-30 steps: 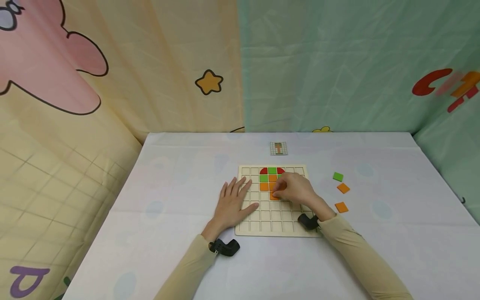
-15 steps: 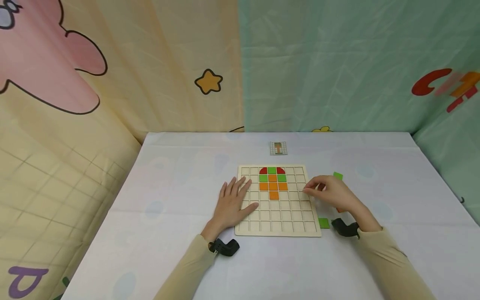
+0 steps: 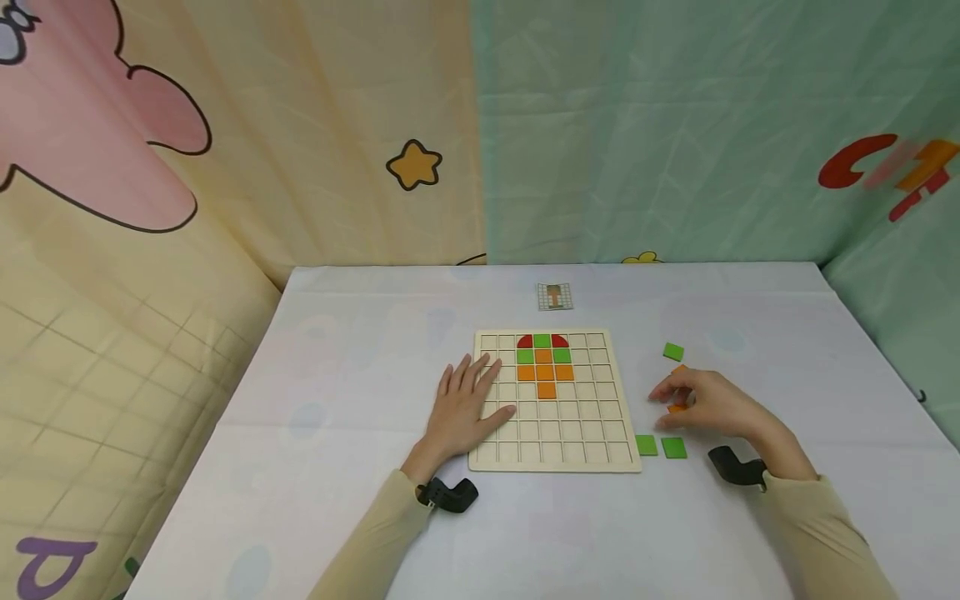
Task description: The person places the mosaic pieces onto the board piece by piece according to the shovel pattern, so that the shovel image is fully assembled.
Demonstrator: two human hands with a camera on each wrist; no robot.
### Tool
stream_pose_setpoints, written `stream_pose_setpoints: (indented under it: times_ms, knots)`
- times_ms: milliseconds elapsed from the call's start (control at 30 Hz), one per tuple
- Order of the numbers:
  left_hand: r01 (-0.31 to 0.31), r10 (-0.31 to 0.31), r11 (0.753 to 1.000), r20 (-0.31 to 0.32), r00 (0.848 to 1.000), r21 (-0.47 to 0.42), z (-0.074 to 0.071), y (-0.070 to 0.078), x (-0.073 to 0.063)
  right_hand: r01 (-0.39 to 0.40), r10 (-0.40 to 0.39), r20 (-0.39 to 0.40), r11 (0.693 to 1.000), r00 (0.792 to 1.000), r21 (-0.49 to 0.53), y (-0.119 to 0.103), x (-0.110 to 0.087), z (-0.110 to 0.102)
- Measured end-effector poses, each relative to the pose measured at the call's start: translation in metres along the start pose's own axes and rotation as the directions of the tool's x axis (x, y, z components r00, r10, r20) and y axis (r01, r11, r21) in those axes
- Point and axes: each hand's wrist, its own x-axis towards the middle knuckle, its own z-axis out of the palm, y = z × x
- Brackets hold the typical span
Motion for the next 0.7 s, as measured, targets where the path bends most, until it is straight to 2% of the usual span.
stream_pose_setpoints:
  times_ms: [300,433,533,700]
  knots:
    - [-0.003,0.003,1.000,-0.002,1.000,-0.010,0.002,-0.001,0.000,-0.029,0.027,0.089,0.999,0.996,0.030,0.009,-0.005,-0.004]
    - [-0.011,0.011,1.000,-0.017,1.000,-0.012,0.003,-0.002,0.000,-0.023,0.019,0.078,0.998,0.997,0.051,0.011,-0.006,-0.006]
    - [-0.018,0.018,1.000,-0.026,0.999,-0.008,0.003,-0.002,0.000,-0.020,0.019,0.061,0.999,0.998,0.025,0.011,-0.005,-0.006]
    - [-0.010,0.010,1.000,-0.007,1.000,-0.009,0.001,-0.001,0.000,-0.119,0.120,0.020,0.991,0.993,-0.062,0.013,-0.004,-0.007]
